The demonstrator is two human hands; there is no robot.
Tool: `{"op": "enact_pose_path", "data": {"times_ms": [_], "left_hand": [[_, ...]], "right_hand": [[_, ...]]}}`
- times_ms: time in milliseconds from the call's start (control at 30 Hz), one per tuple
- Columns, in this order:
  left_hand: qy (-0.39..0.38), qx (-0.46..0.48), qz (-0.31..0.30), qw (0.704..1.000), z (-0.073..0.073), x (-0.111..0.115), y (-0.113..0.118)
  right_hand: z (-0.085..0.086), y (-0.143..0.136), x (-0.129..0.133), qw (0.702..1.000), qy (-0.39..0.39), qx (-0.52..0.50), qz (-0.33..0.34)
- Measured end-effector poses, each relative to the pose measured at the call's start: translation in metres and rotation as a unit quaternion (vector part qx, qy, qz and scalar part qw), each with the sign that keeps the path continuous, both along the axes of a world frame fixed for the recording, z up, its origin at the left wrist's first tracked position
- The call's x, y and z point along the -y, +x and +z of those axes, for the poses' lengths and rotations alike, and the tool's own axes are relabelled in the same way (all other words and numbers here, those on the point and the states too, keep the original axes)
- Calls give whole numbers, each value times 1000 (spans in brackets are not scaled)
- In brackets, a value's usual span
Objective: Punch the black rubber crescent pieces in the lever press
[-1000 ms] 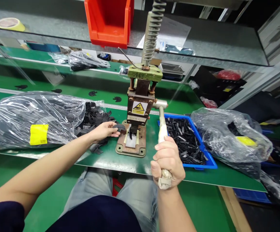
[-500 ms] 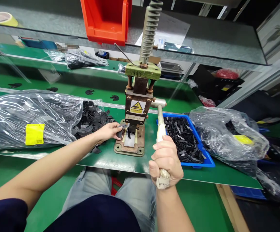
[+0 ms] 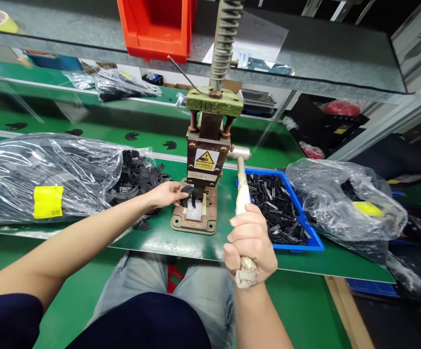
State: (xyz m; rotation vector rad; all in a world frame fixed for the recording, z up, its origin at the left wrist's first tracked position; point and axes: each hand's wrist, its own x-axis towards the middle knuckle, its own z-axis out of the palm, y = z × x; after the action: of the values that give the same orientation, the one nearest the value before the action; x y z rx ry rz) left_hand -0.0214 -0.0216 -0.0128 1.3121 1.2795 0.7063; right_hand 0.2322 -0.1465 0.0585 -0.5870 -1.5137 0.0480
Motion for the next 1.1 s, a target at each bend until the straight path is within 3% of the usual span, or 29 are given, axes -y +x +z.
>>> {"op": "enact_pose_path", "data": {"times_ms": [167,333,400,500,567,633,667,733,800,867,933,1000,1100], "left_hand": [[-51,1,-31,998,-1,-10,1],[-150,32,-36,988,1,-16,1],[-177,51,-33,982,2,-15,1],[-174,67,-27,982,6,-9,3],[-152,68,-17,986,8,-3,2],[-124,68,-7,990,12,6,-3],[-109,72,-5,991,14,12,-7],[-80,91,-16,993,21,28,-17],[-64,109,-36,991,31,46,-27],[-59,116,-52,990,41,64,-31],[-53,123,-60,989,51,80,-29],[-42,131,-69,988,58,92,-22],[-34,129,-83,988,61,103,-10]], "right_hand": [[-1,-1,-1,1000,4,-7,-6],[0,-6,-3,1000,13,-13,-14],[15,-11,-9,999,35,-39,-8],[58,-16,-27,992,85,-91,15],[86,-13,-41,992,70,-99,30],[97,-6,-53,995,32,-95,29],[93,-2,-56,995,18,-96,20],[65,2,-56,994,-11,-109,-9],[18,-2,-47,982,-139,-130,-5],[-32,-16,-31,943,-311,-85,80],[-71,-37,-14,917,-375,-55,126],[-93,-56,-1,902,-402,-53,149],[-102,-74,7,899,-408,-82,139]]}}
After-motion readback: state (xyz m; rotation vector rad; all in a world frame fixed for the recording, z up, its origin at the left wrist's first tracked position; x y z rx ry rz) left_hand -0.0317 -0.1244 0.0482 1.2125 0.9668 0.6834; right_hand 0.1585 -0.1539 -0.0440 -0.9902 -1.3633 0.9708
